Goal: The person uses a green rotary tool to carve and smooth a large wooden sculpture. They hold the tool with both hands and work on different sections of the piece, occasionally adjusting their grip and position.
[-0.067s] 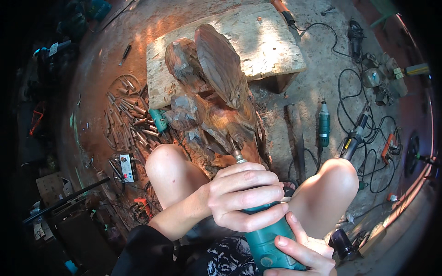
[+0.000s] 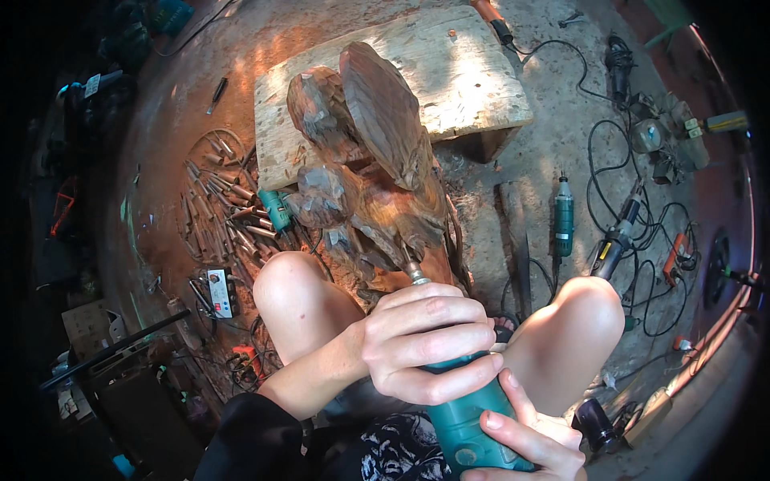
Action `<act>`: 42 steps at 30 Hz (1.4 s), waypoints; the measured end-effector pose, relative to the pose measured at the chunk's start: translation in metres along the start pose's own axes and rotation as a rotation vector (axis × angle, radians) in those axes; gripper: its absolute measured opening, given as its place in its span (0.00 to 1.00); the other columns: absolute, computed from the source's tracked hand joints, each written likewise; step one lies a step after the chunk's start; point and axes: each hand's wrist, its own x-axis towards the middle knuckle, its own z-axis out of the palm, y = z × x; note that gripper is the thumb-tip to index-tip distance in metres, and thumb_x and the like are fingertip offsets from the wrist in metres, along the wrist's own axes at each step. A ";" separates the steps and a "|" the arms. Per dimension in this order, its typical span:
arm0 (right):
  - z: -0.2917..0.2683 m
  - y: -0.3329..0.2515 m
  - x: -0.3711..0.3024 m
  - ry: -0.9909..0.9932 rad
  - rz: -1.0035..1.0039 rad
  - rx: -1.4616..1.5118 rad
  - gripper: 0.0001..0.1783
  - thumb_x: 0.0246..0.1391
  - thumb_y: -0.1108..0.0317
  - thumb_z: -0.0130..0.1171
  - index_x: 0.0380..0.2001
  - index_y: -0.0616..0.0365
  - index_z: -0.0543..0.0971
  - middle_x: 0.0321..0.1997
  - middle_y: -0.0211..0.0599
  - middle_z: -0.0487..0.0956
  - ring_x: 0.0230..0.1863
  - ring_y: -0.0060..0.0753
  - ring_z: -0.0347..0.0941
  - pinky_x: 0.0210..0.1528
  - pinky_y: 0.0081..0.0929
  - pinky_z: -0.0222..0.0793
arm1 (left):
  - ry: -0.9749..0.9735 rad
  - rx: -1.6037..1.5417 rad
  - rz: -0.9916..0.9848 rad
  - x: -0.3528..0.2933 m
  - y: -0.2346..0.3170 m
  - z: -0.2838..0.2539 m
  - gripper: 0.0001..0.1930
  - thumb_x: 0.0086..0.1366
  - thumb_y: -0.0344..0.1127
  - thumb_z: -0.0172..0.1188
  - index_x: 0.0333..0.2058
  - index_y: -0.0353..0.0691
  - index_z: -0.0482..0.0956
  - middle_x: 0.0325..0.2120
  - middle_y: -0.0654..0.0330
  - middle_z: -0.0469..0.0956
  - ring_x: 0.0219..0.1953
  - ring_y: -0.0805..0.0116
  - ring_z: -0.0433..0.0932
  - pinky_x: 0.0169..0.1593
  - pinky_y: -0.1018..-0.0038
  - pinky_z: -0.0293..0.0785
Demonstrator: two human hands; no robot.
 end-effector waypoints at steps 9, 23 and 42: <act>0.024 0.014 -0.012 0.143 -0.098 -0.297 0.23 0.54 0.60 0.82 0.44 0.44 0.75 0.63 0.57 0.74 0.61 0.86 0.76 0.60 0.66 0.82 | 0.055 -0.017 0.011 0.003 -0.004 -0.002 0.16 0.55 0.33 0.69 0.42 0.35 0.83 0.40 0.52 0.80 0.38 0.56 0.83 0.38 0.64 0.84; 0.013 -0.015 0.018 -0.050 -0.084 -0.187 0.30 0.52 0.57 0.84 0.48 0.64 0.80 0.59 0.91 0.74 0.64 1.00 0.68 0.60 0.83 0.71 | 0.116 -0.100 -0.004 0.010 -0.010 -0.008 0.15 0.55 0.32 0.71 0.41 0.34 0.83 0.39 0.50 0.81 0.36 0.54 0.83 0.37 0.64 0.84; 0.040 -0.009 0.012 0.247 -0.144 -0.081 0.28 0.54 0.51 0.80 0.46 0.64 0.86 0.52 0.92 0.78 0.62 0.94 0.73 0.63 0.87 0.66 | 0.129 -0.084 -0.008 0.009 -0.006 -0.007 0.16 0.53 0.32 0.75 0.40 0.34 0.83 0.39 0.51 0.81 0.36 0.55 0.83 0.37 0.66 0.84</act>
